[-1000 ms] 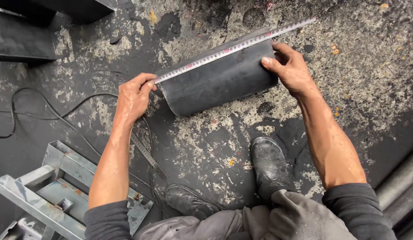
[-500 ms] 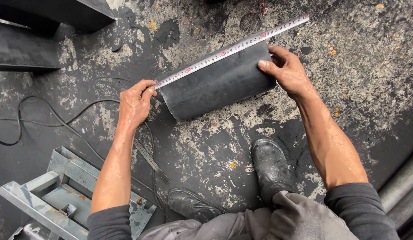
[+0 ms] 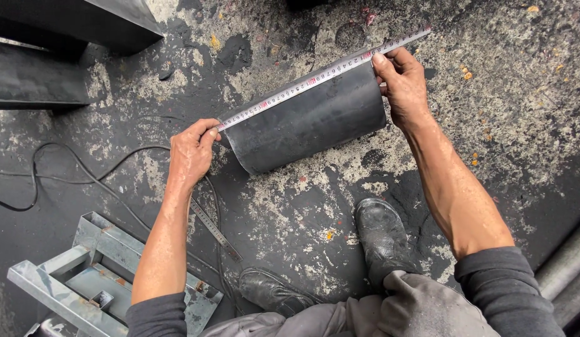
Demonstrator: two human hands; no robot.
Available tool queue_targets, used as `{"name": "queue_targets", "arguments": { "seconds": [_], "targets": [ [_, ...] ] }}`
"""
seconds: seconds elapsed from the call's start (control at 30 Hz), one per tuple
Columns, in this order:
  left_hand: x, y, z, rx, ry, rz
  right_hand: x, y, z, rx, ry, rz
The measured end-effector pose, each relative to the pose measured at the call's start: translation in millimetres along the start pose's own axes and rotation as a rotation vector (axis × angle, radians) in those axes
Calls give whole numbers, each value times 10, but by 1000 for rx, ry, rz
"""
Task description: Measuring a large black rubber block using a square ruler and tape measure in a manufacturing environment.
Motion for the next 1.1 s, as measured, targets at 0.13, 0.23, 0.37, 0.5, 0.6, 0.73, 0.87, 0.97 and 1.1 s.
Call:
{"name": "queue_targets", "arguments": {
  "seconds": [0.13,0.23,0.37,0.5,0.6,0.73,0.87,0.97,1.1],
  "targets": [
    [-8,8,6,-12,-5,0,2,-6,-1,3,-11,67],
    [0,2,5,0,-4,-11,-2,26,14,2,-17,77],
    [-3,-11,3,4,-6,-16,-14,31,11,-7,-23,84],
    [-6,12,-2,-16,-5,-9,-26,19,12,-9,-26,94],
    [-2,33,0,-16,-2,-7,-19,31,18,-16,-20,98],
    [-17,16,14,24,1,-10,-5,7,15,-15,-15,88],
    [-7,10,28,-130,4,-10,33,33,7,-62,2,-45],
    [-2,-78,38,-214,8,-97,10,-64,-53,-23,-88,6],
    [171,-488,24,16,50,-309,-71,-195,-140,-38,-114,-135]
  ]
}}
Point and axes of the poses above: each hand's wrist, its own z-axis towards the middle knuckle, its own x-axis out of the back of the hand, y = z × x, the point moved 9 cm from there along z, towards the middle knuckle, and after that the axes turned 14 degrees about -z, right-handed, at the moved point
